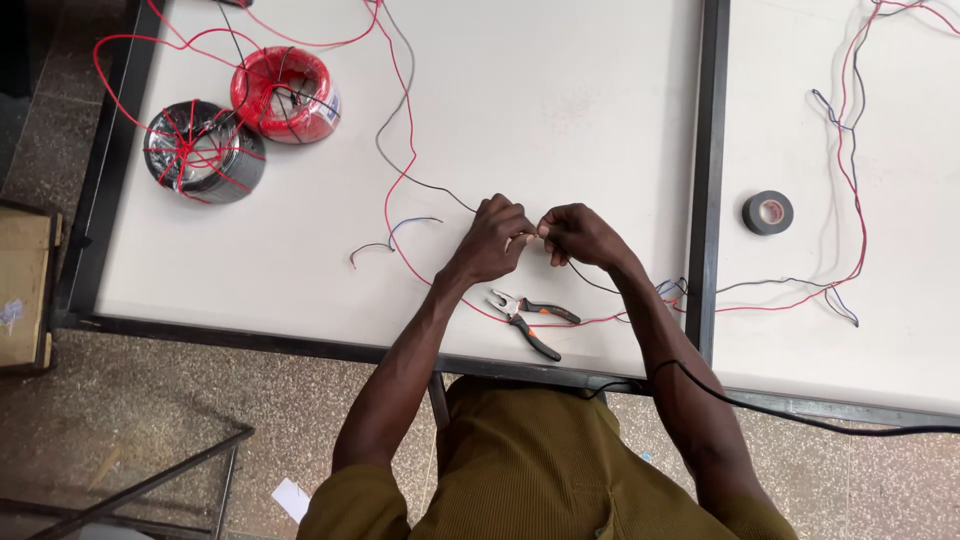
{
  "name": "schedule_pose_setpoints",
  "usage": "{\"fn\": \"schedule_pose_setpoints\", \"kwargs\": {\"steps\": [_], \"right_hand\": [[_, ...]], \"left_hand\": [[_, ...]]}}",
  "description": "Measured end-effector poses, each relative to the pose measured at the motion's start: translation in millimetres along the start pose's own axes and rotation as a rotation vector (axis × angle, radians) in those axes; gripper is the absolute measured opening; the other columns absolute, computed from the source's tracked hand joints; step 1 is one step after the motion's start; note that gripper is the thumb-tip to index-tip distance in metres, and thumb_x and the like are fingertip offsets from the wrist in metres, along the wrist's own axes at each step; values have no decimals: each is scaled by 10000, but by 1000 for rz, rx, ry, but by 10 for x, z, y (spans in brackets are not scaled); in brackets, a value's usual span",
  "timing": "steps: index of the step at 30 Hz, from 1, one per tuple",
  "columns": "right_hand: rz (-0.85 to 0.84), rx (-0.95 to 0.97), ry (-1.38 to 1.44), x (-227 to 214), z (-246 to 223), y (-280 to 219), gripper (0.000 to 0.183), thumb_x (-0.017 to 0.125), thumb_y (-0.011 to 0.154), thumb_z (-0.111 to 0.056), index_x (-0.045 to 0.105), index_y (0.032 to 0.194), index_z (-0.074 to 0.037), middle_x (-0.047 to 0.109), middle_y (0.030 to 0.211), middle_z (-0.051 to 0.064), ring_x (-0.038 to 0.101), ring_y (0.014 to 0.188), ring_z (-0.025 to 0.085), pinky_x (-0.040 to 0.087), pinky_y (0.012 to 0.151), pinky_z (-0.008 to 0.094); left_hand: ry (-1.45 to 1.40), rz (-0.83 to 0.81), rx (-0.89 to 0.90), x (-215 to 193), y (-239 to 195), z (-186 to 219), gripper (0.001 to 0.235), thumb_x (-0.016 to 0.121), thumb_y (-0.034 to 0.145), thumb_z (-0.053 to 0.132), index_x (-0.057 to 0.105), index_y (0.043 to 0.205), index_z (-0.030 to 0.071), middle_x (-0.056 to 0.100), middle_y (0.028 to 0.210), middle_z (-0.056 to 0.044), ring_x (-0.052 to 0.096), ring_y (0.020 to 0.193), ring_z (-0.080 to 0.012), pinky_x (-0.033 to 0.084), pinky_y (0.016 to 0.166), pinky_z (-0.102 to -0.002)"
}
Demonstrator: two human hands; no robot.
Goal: Stripping and connecting electrical wires for a sign assembly
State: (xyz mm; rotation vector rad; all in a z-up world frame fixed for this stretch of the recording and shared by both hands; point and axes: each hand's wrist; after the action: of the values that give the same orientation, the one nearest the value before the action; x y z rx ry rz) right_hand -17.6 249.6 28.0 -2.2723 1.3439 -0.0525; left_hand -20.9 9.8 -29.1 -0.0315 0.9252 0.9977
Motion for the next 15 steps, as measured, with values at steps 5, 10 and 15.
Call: {"fn": "schedule_pose_setpoints", "kwargs": {"steps": [5, 10, 15], "right_hand": [[-87, 4, 225, -16, 244, 74, 227, 620, 1140, -148, 702, 1032, 34, 706, 777, 119, 784, 591, 214, 677, 534, 333], [-87, 30, 203, 15, 106, -130, 252, 598, 1150, -153, 726, 1055, 41, 743, 788, 128, 805, 626, 220, 697, 585, 349], [475, -289, -513, 294, 37, -320, 301, 780, 1079, -168, 701, 1369, -171, 812, 1150, 80, 835, 1051, 318, 649, 783, 476]], "left_hand": [[122, 97, 66, -57, 7, 148, 103, 665, 1110, 188, 767, 1107, 202, 545, 916, 21, 604, 1026, -256, 484, 920, -435], [93, 93, 52, -35, 32, 141, 149, 667, 1111, 150, 799, 1146, 209, 556, 932, 29, 605, 1023, -259, 487, 917, -438], [-127, -67, -205, -56, 62, 131, 149, 647, 1140, 198, 789, 1128, 244, 586, 944, 51, 605, 1115, -229, 444, 1042, -456]]}}
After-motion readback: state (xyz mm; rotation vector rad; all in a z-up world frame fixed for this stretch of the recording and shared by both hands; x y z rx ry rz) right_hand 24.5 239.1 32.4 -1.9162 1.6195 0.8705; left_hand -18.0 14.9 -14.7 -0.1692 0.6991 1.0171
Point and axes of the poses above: each hand's wrist, its own y-axis towards the middle knuckle, its own x-axis out of the palm, z = x × y
